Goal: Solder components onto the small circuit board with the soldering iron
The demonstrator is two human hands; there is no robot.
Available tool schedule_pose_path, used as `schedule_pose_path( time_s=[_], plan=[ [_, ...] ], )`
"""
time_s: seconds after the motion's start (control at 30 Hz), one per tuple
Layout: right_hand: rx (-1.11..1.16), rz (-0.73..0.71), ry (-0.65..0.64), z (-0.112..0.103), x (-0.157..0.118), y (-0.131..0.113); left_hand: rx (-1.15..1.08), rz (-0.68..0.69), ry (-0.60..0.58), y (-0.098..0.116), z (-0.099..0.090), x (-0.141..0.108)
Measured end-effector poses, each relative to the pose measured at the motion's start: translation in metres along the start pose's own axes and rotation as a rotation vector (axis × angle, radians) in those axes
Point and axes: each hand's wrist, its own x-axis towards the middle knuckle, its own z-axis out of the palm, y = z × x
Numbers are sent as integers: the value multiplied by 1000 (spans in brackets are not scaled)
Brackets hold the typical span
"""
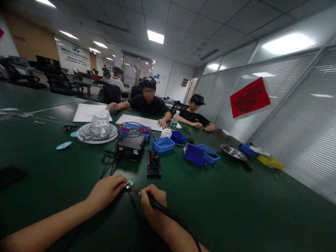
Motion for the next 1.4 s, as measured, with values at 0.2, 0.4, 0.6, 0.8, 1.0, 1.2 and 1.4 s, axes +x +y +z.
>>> schedule_pose_path(
  time_s=[0.2,0.4,0.6,0.8,1.0,1.2,1.4],
  plan=[
    [36,52,-19,1,0,5,-2,-1,3,-1,1,1],
    [96,120,-12,3,3,7,-3,-12,3,-3,3,1],
    [112,114,-8,1,6,9,16,-18,6,-1,3,1],
    [126,141,22,3,6,12,-13,-12,7,1,0,0],
    [107,126,56,5,5,10,-31,-15,5,0,1,0],
    [149,153,36,2,7,3,-21,8,27,-3,3,0],
    [136,136,5,2,5,4,-7,4,31,1,0,1]
  ],
)
